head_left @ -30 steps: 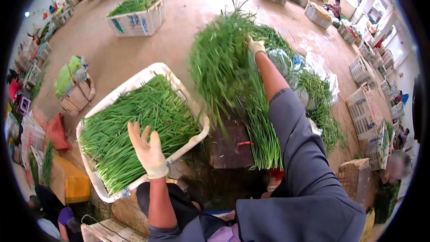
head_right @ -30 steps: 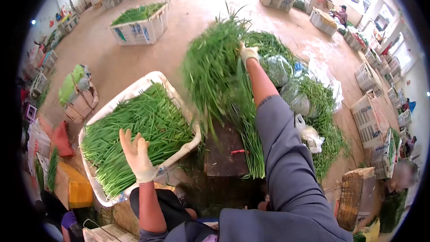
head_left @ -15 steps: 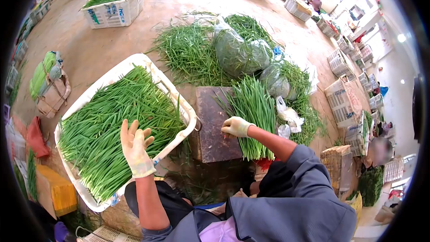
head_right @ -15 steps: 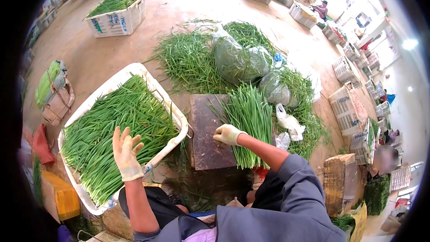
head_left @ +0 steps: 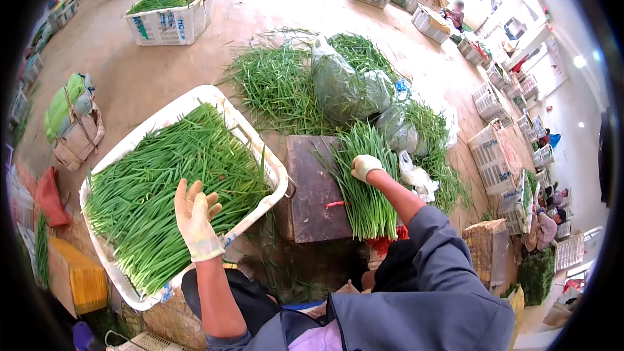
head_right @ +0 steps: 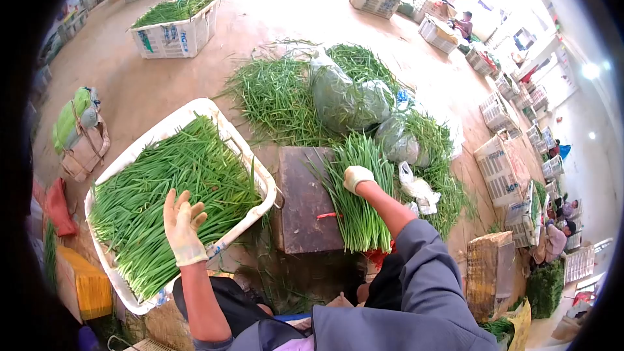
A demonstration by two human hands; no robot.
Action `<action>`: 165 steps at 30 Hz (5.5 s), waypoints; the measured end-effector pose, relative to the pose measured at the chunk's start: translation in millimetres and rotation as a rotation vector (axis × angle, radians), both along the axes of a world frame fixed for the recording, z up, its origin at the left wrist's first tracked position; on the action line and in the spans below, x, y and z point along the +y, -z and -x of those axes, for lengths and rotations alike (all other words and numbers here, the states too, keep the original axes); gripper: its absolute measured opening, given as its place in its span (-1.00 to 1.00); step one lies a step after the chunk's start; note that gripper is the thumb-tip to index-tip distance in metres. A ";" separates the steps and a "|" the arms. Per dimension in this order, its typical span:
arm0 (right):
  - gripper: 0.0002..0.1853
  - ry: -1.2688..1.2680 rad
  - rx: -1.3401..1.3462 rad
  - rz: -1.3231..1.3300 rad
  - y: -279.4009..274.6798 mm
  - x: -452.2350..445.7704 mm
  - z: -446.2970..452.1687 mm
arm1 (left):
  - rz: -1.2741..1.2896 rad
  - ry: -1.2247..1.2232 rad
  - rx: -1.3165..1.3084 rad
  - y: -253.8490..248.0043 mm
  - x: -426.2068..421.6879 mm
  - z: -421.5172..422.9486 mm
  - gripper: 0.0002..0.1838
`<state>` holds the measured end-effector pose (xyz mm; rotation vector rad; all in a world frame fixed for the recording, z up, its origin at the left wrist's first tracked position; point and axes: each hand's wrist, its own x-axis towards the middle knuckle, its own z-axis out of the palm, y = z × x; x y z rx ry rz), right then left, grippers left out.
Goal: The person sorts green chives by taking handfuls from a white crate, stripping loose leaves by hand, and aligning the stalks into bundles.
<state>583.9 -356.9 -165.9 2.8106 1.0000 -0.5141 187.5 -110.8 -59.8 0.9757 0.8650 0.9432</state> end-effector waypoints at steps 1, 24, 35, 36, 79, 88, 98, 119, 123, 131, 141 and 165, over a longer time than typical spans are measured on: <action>-0.79 0.005 0.004 0.006 0.5 -0.7 -1.5 | 0.014 -0.005 -0.006 -2.4 -0.4 0.0 -0.34; -0.61 -0.631 0.754 -0.796 -7.3 209.5 243.7 | -0.433 0.468 0.555 -13.9 14.3 28.0 -0.59; -0.77 -0.520 0.426 -1.174 1.5 175.3 336.2 | -0.553 0.557 1.421 42.1 177.9 262.7 0.34; -0.79 -0.526 0.393 -1.180 2.8 176.6 335.6 | -0.569 0.621 1.508 53.8 186.0 273.6 0.38; -0.52 -1.302 0.442 -0.338 -33.6 355.8 450.6 | -0.554 -0.016 1.080 32.8 83.4 318.9 0.22; -0.24 -1.427 0.420 -0.446 -42.4 348.3 457.2 | -0.314 0.172 1.367 73.0 79.5 299.1 0.23; -0.27 -1.289 0.397 -0.333 -28.4 336.6 502.0 | -0.361 0.005 1.056 91.7 71.9 309.1 0.02; 0.08 -1.118 0.655 -0.238 -73.3 349.4 454.3 | -0.599 -0.099 0.543 137.0 103.2 287.3 -0.34; 0.29 -1.246 0.520 -0.403 -86.7 339.3 473.6 | -0.578 -0.165 0.479 131.9 98.2 285.2 -0.47; -0.19 -1.259 0.227 -0.485 -60.2 328.9 504.0 | -0.449 -0.147 0.381 131.9 89.1 287.3 -0.68; -0.54 -1.024 0.452 -0.818 -64.9 342.1 460.3 | -0.173 -0.218 0.574 112.5 91.1 289.0 -0.66; 0.11 -0.787 1.337 -0.732 -80.1 329.2 414.2 | -1.007 -0.148 1.207 60.7 80.3 168.5 -0.18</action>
